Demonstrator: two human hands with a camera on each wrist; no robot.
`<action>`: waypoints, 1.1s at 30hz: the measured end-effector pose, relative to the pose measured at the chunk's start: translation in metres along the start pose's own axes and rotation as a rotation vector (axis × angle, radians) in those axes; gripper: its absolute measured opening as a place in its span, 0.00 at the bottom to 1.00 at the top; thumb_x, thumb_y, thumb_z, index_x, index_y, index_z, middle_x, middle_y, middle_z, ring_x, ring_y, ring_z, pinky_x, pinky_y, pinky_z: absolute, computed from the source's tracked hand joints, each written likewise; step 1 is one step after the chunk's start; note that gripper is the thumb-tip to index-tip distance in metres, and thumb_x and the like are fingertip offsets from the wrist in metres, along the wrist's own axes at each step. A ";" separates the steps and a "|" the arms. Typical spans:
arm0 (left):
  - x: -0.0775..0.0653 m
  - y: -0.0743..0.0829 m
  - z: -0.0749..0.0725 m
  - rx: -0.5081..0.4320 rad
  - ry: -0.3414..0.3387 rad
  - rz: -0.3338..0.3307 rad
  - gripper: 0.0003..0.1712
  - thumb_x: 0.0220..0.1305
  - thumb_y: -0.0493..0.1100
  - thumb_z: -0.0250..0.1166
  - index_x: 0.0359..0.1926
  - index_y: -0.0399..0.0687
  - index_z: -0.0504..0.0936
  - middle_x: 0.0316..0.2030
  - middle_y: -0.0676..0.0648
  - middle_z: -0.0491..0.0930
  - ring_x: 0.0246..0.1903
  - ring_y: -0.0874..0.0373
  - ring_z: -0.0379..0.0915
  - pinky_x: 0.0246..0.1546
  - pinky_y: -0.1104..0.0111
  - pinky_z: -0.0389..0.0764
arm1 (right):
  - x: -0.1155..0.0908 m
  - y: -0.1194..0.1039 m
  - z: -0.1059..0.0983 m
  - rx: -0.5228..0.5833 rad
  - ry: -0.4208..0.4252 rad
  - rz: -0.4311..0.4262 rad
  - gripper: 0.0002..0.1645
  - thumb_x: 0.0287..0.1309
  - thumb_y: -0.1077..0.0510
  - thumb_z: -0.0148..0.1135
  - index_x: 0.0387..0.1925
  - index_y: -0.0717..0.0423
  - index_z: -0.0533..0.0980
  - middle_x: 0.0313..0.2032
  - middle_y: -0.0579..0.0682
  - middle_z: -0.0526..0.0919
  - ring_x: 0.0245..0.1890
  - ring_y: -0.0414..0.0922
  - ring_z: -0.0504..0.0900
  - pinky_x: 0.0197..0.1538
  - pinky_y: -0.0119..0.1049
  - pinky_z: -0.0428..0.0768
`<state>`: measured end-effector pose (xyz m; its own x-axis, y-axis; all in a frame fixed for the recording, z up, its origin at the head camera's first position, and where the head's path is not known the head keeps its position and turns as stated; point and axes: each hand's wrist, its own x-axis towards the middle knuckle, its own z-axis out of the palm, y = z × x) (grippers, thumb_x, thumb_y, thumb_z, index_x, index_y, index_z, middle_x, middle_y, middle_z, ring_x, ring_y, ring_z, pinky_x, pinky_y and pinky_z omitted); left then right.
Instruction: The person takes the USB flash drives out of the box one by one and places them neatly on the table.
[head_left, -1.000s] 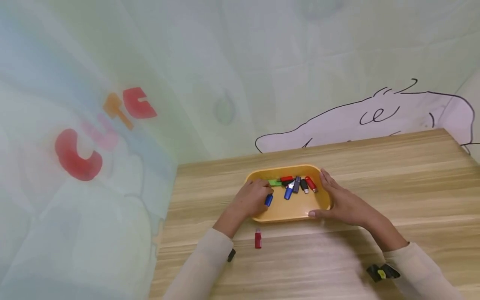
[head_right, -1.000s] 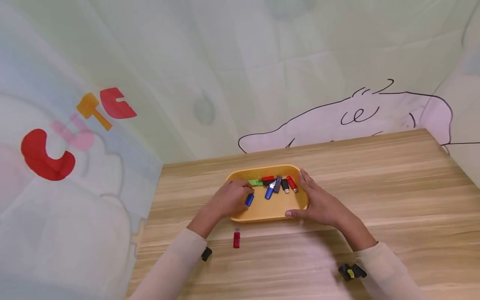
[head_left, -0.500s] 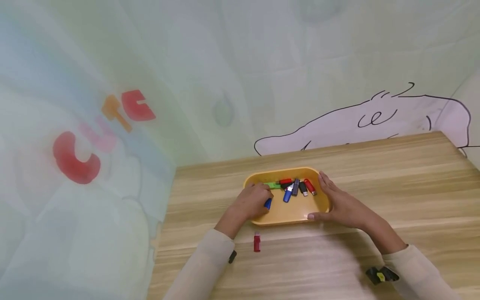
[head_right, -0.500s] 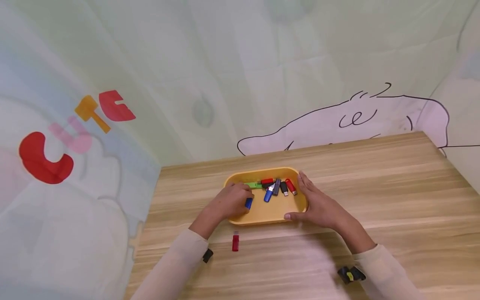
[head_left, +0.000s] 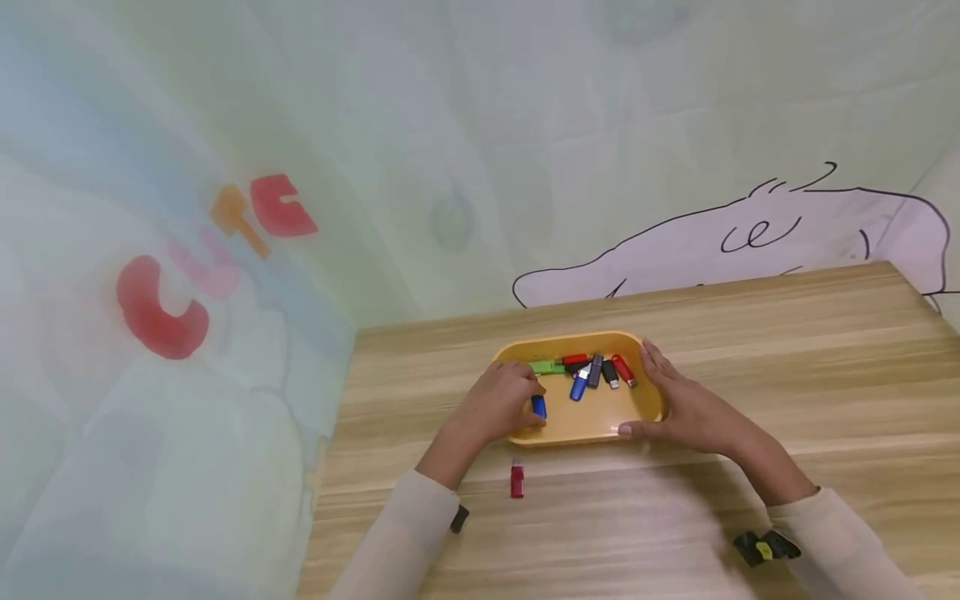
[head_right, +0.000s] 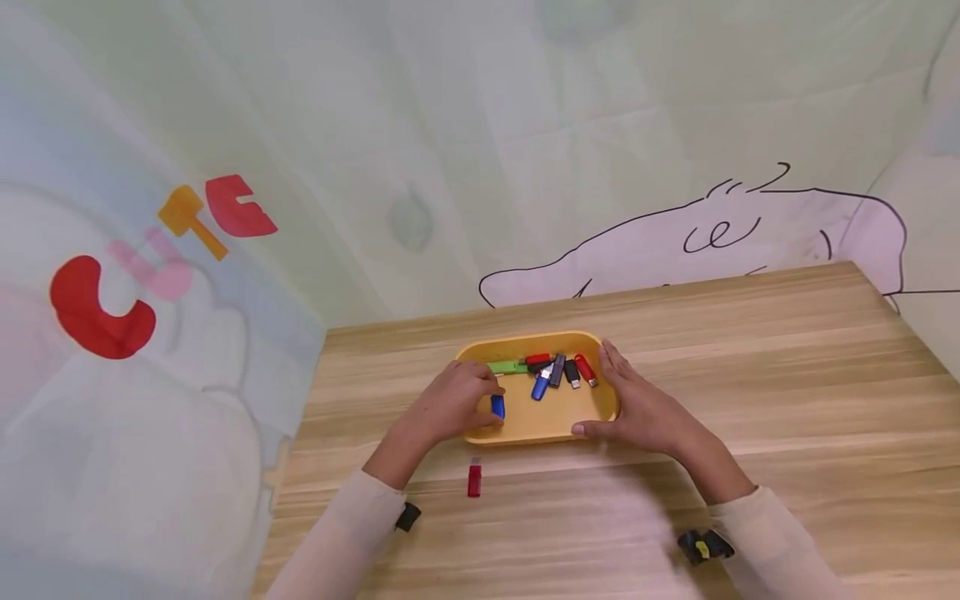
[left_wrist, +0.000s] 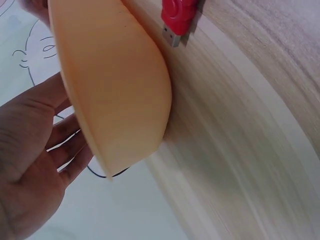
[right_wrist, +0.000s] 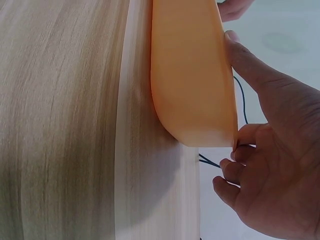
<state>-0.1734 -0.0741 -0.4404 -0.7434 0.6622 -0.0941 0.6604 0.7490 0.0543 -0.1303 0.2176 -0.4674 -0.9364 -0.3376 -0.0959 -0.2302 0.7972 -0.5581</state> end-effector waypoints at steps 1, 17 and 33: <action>-0.002 0.000 -0.001 -0.006 0.008 0.010 0.26 0.46 0.63 0.71 0.45 0.56 0.86 0.41 0.55 0.79 0.46 0.59 0.66 0.50 0.66 0.66 | 0.000 0.000 0.000 0.000 -0.001 0.004 0.75 0.37 0.22 0.63 0.74 0.54 0.38 0.73 0.47 0.31 0.70 0.52 0.40 0.65 0.55 0.53; -0.034 0.011 -0.022 -0.058 0.118 0.078 0.25 0.46 0.63 0.70 0.44 0.57 0.86 0.39 0.57 0.77 0.43 0.62 0.64 0.42 0.70 0.66 | -0.001 0.001 -0.002 0.010 0.006 -0.008 0.75 0.37 0.23 0.63 0.74 0.56 0.38 0.73 0.47 0.31 0.70 0.52 0.39 0.65 0.55 0.53; -0.069 0.026 -0.018 -0.021 0.210 0.197 0.23 0.51 0.63 0.68 0.43 0.58 0.86 0.42 0.56 0.77 0.43 0.61 0.66 0.42 0.71 0.69 | -0.001 0.000 -0.001 0.016 0.005 -0.010 0.75 0.37 0.23 0.63 0.74 0.56 0.38 0.73 0.47 0.30 0.70 0.53 0.39 0.65 0.55 0.53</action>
<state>-0.1071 -0.0995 -0.4143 -0.6080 0.7835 0.1280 0.7936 0.6041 0.0720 -0.1300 0.2186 -0.4661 -0.9355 -0.3427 -0.0858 -0.2353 0.7856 -0.5723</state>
